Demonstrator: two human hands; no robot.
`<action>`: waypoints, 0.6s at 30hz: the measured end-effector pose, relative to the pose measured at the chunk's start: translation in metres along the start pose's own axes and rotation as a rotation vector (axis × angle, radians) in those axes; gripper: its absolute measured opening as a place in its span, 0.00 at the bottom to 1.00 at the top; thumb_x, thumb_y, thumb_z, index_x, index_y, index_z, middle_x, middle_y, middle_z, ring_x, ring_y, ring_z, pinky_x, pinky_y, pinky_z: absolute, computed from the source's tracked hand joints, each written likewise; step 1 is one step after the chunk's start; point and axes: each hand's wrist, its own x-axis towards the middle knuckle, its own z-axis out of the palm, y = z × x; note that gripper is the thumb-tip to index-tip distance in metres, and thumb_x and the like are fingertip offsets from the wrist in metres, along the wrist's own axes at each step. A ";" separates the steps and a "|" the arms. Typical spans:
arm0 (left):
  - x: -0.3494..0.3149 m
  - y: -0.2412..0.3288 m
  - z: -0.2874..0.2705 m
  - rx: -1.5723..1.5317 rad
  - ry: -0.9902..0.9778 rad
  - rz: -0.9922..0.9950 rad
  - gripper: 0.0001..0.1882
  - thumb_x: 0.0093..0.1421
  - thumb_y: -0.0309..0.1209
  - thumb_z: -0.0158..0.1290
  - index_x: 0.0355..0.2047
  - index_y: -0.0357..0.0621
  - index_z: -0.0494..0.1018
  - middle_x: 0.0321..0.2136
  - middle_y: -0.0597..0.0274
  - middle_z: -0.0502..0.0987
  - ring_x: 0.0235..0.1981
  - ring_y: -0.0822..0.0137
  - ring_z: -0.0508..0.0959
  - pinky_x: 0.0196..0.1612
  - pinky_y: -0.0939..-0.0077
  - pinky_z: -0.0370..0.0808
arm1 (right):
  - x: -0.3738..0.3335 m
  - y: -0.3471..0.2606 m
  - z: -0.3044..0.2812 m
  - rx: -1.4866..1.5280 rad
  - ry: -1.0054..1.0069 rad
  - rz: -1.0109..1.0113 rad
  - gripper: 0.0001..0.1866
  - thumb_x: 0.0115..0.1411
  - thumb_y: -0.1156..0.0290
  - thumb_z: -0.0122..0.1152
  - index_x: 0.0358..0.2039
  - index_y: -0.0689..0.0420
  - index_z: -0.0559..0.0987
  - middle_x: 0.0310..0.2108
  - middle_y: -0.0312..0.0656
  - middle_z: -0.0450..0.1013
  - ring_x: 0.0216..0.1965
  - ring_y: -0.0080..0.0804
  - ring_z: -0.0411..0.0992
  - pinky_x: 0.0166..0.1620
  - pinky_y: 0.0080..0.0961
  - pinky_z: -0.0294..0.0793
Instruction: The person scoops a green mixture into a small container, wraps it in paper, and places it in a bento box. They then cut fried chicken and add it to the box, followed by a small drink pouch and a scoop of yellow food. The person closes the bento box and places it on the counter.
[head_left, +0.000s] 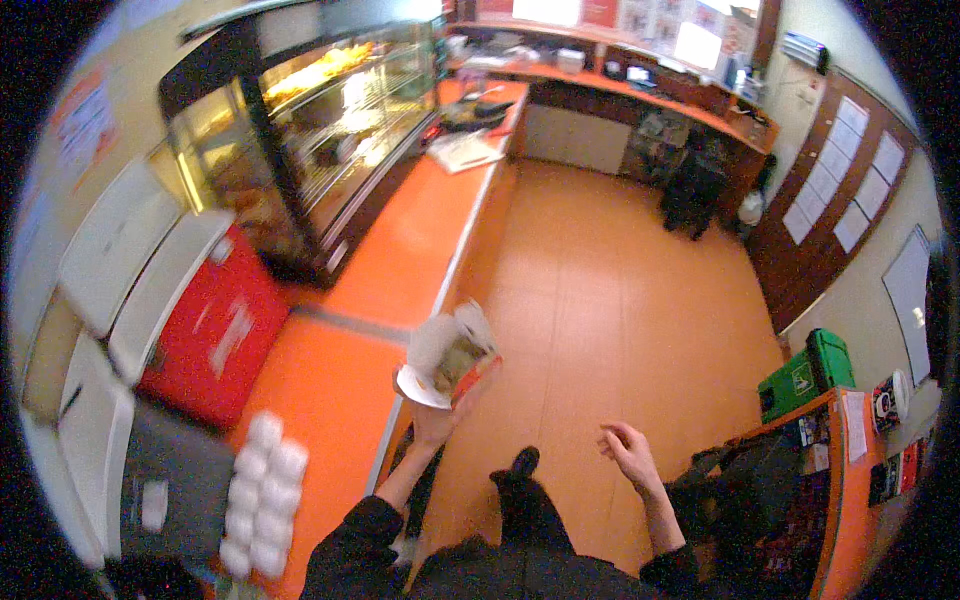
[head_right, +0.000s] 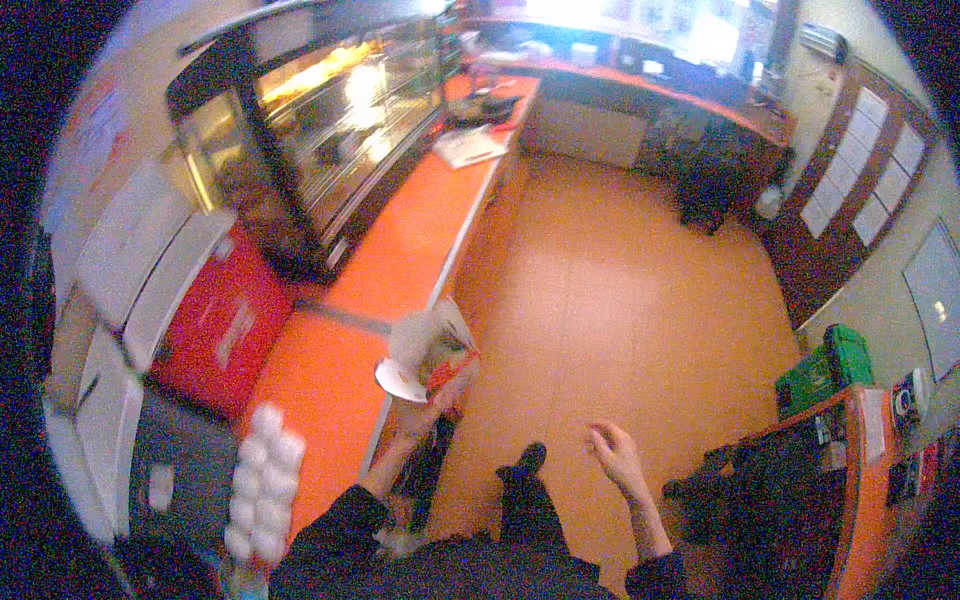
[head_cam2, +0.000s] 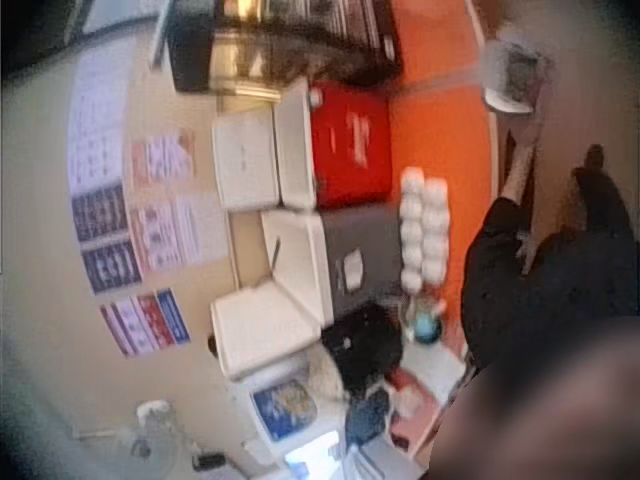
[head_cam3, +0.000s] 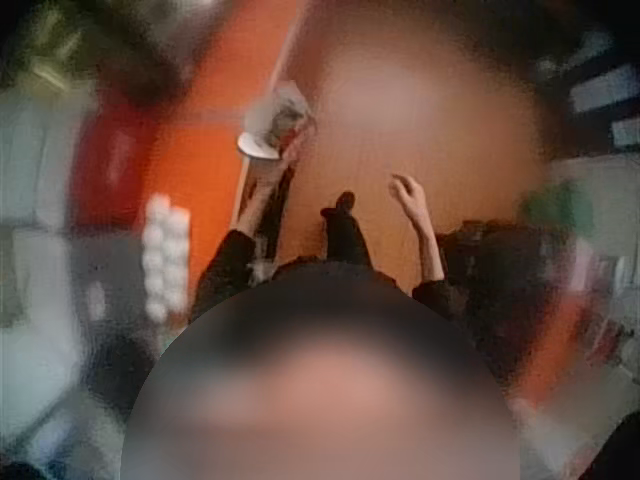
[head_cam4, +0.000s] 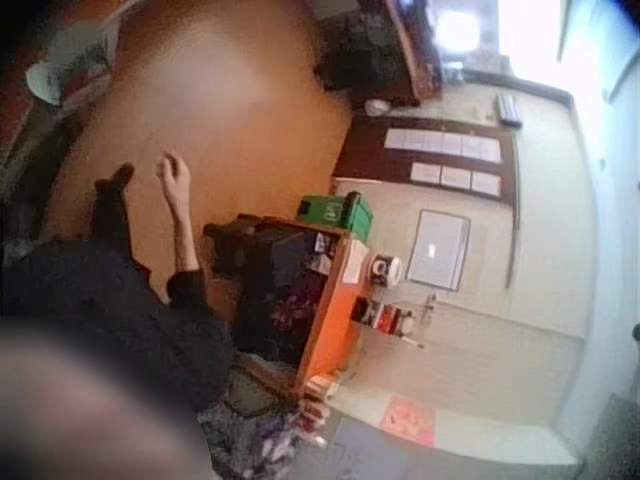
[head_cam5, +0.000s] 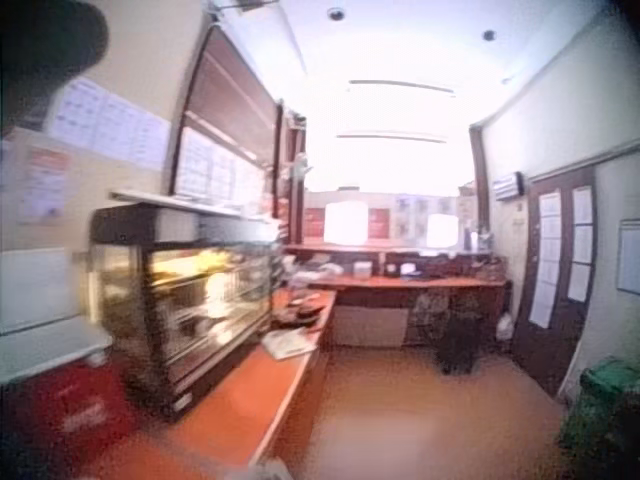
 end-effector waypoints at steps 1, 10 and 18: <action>0.034 -0.007 0.032 -0.034 -0.031 0.019 0.33 0.50 0.32 0.56 0.53 0.40 0.51 0.48 0.53 0.64 0.49 0.58 0.67 0.50 0.66 0.67 | 0.021 0.010 -0.026 0.039 0.056 0.085 0.16 0.58 0.68 0.50 0.44 0.64 0.72 0.33 0.42 0.74 0.31 0.26 0.73 0.34 0.22 0.72; 0.245 -0.038 0.235 -0.151 -0.171 0.232 0.39 0.48 0.30 0.60 0.55 0.43 0.48 0.50 0.54 0.63 0.51 0.59 0.66 0.50 0.67 0.69 | 0.276 -0.028 -0.078 0.031 0.037 -0.041 0.25 0.53 0.68 0.59 0.52 0.58 0.67 0.50 0.47 0.65 0.43 0.32 0.70 0.41 0.27 0.73; 0.405 -0.058 0.397 -0.442 -0.275 -0.213 0.58 0.42 0.32 0.65 0.60 0.53 0.29 0.58 0.53 0.49 0.57 0.56 0.58 0.57 0.61 0.62 | 0.580 -0.131 -0.090 -0.402 -0.046 -0.827 0.57 0.33 0.52 0.74 0.62 0.45 0.50 0.62 0.60 0.29 0.62 0.63 0.33 0.59 0.53 0.48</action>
